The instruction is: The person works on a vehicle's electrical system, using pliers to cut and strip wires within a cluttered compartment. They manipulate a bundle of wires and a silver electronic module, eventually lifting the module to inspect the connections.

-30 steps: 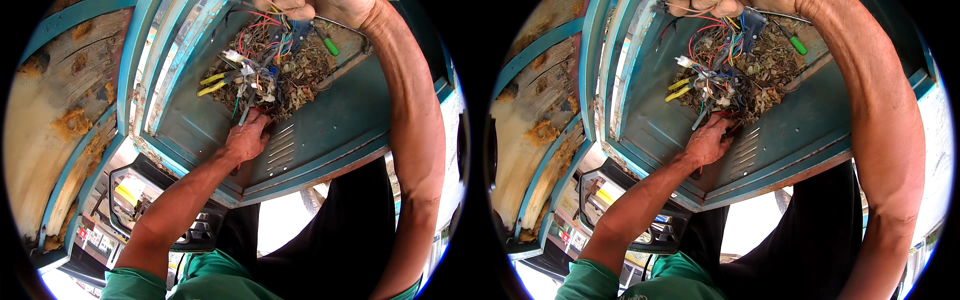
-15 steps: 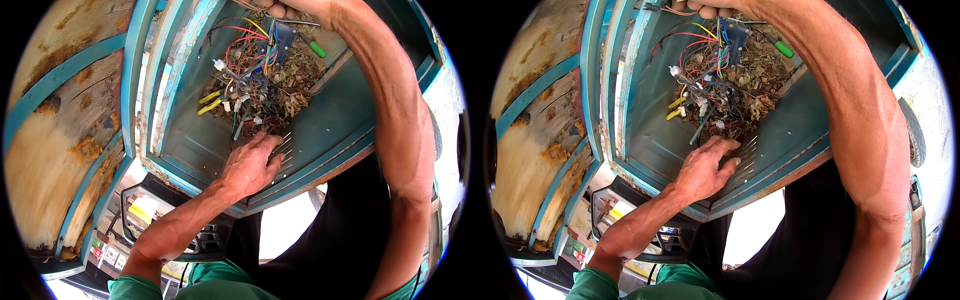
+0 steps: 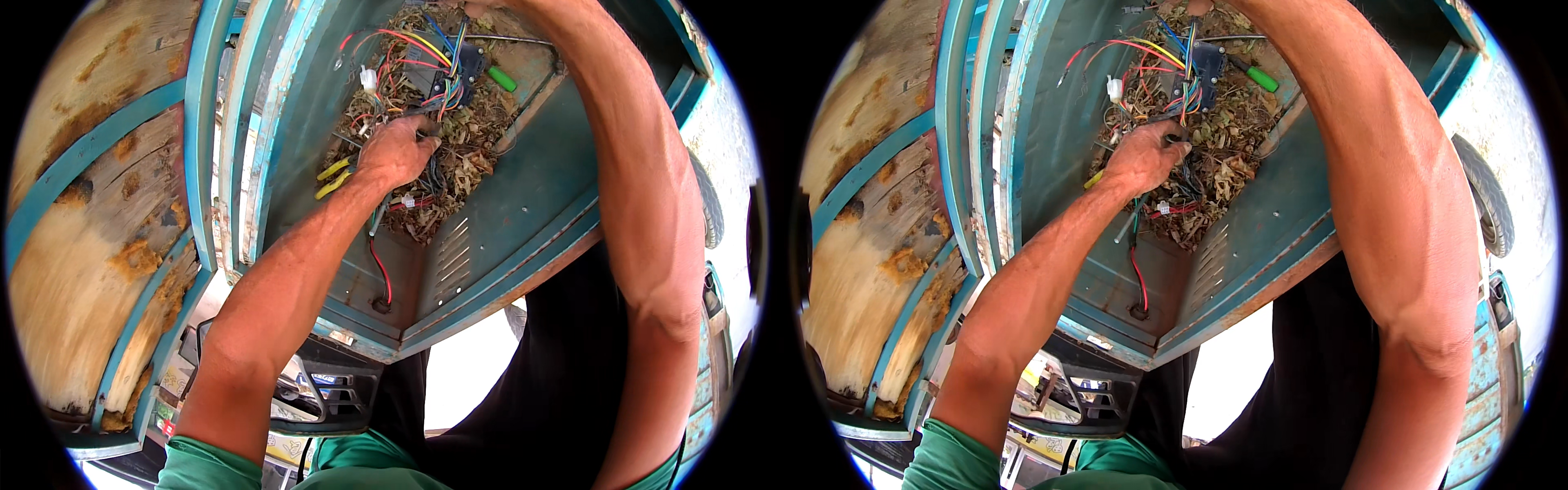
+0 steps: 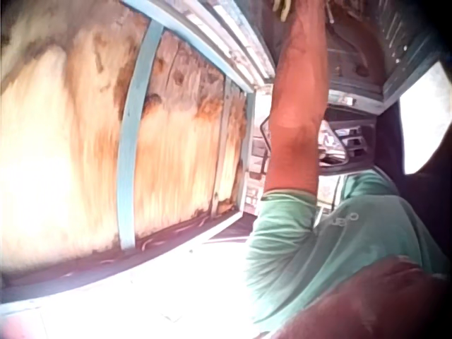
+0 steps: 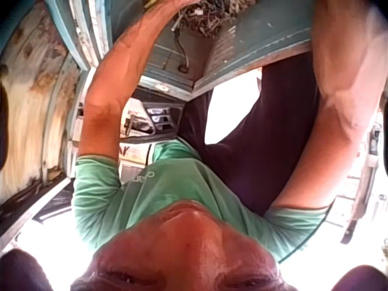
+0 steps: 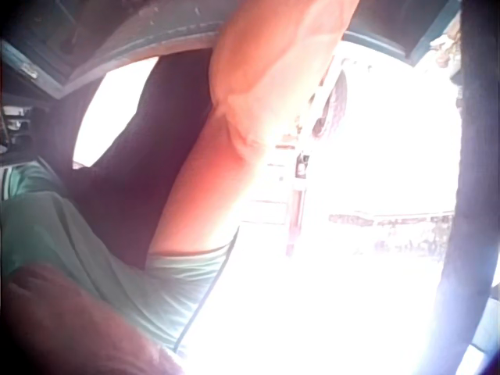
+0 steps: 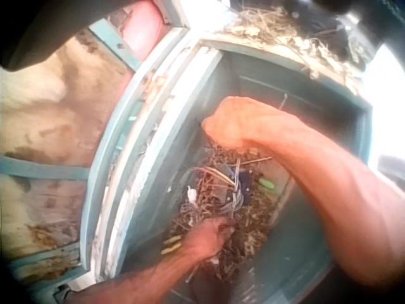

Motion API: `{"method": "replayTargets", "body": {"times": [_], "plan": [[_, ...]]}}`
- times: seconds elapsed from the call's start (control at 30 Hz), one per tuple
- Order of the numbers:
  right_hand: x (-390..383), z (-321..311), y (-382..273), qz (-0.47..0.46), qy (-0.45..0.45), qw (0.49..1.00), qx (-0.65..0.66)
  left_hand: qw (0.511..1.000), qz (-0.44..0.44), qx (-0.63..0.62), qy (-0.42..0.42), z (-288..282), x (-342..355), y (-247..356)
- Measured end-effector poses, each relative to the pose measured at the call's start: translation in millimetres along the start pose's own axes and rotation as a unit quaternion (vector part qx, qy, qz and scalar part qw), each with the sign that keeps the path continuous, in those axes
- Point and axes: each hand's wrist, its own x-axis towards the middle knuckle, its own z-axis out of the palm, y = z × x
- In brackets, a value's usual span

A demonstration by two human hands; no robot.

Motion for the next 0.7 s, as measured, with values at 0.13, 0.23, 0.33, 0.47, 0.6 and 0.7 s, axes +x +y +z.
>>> {"method": "replayTargets", "body": {"times": [0.13, 0.23, 0.33, 0.47, 0.6, 0.7], "plan": [[-3.2, 2.4, 17.5, -0.02, -0.025, 0.999, 0.015, 0.993, 0.071, -0.064, -0.068, 7.0, -9.6, 6.7], [-3.9, 3.9, 6.3, 0.062, -0.025, 0.988, 0.138, 0.973, 0.014, -0.163, -0.161, -4.3, -20.4, 10.1], [-23.9, 0.7, 10.1, 0.146, 0.026, 0.965, 0.217, 0.901, -0.063, -0.372, -0.214, -2.0, -10.8, 1.5], [-11.7, 17.8, 12.9, 0.128, 0.091, 0.968, 0.197, 0.938, -0.1, -0.316, -0.097, -7.0, 1.2, -1.5], [-2.4, 14.5, 23.0, 0.151, 0.111, 0.961, 0.204, 0.992, -0.062, -0.075, -0.075, -5.7, -5.0, -3.9], [1.0, 23.3, 24.1, 0.17, 0.137, 0.959, 0.178, 0.996, -0.055, 0.02, -0.064, -3.4, -6.4, -6.8]]}}
